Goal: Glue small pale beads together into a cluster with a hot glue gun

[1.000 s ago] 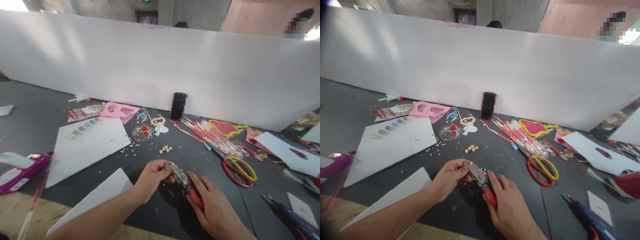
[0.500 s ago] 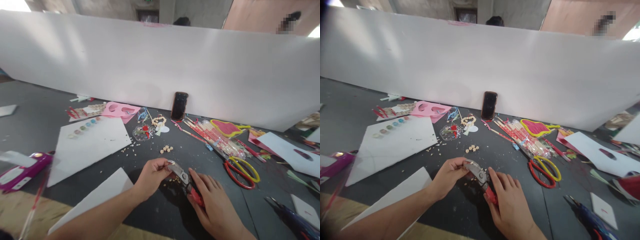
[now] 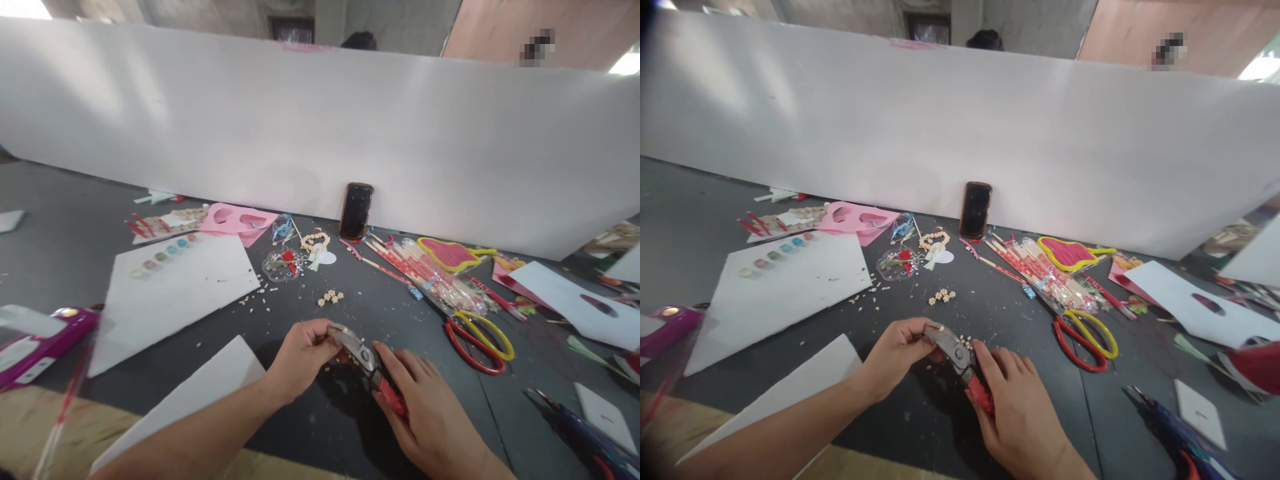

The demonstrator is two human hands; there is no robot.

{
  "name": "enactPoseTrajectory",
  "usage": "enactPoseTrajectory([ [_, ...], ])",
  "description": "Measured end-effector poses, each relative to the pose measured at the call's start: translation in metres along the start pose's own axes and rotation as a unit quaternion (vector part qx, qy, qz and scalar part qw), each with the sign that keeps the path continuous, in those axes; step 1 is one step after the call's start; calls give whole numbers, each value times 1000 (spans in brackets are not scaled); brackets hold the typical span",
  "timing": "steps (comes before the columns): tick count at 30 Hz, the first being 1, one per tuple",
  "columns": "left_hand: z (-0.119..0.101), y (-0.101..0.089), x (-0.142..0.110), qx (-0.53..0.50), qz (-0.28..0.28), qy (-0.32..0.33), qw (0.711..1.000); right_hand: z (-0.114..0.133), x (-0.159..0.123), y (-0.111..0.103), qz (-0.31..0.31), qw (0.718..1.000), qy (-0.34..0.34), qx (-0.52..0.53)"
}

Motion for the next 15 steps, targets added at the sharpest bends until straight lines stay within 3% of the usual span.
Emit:
enactPoseTrajectory([
  [4,-1,0,0,-19,0,-14,1000,3,-1,3,10,1000,13,-10],
  [9,-4,-4,0,-5,-33,-27,999,14,-2,6,20,999,-29,-14],
  [12,-5,-4,1,3,-22,-26,999,5,-1,1,-25,999,-16,-32],
  [15,-3,-4,2,19,-19,-38,999,-19,2,-9,-85,994,42,-62],
])
Point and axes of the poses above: each hand's wrist, its own x-axis towards the middle knuckle, its own y-axis out of the palm, z = x × y, the point moved 4 cm from there along x, towards the middle knuckle, and after that the axes turned 14 degrees about x, right-handed, at the moved point
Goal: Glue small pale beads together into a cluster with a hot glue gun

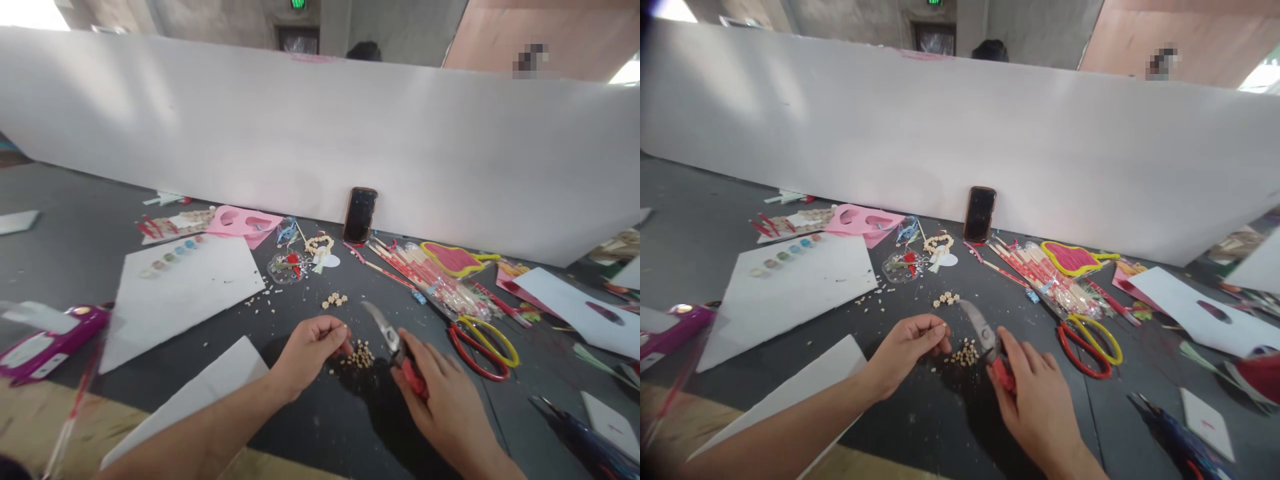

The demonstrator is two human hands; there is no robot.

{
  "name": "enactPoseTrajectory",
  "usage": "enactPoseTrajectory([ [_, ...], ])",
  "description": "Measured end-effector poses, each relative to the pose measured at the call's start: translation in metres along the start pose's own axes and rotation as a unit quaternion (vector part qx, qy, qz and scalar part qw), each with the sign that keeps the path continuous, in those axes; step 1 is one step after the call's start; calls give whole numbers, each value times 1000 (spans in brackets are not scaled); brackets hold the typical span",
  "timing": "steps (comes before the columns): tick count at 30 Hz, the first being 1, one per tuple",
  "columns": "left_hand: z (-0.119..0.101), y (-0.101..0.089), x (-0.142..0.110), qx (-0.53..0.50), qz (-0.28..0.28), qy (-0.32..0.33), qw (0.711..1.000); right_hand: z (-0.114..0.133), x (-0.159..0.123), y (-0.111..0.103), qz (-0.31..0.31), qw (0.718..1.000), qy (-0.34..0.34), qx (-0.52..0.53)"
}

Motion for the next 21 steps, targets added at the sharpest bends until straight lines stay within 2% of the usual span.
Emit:
enactPoseTrajectory([
  [4,2,3,0,26,20,-10,999,-31,5,-8,-46,994,80,-53],
  [8,5,7,-1,50,38,-15,998,-48,6,-8,-45,989,106,-94],
  [16,6,8,1,53,45,21,997,-63,7,1,-22,989,88,-113],
  [19,10,7,4,42,45,18,998,-64,10,0,-33,991,76,-103],
  [21,13,8,5,35,52,11,998,-62,13,-1,-58,996,47,-54],
])
Point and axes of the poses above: each hand's wrist, its own x-axis towards the middle knuckle, its own y-axis out of the palm, z = x × y, the point moved 4 cm from there along x, towards the middle knuckle, and after that the axes turned 14 degrees about x, right-handed, at the moved point
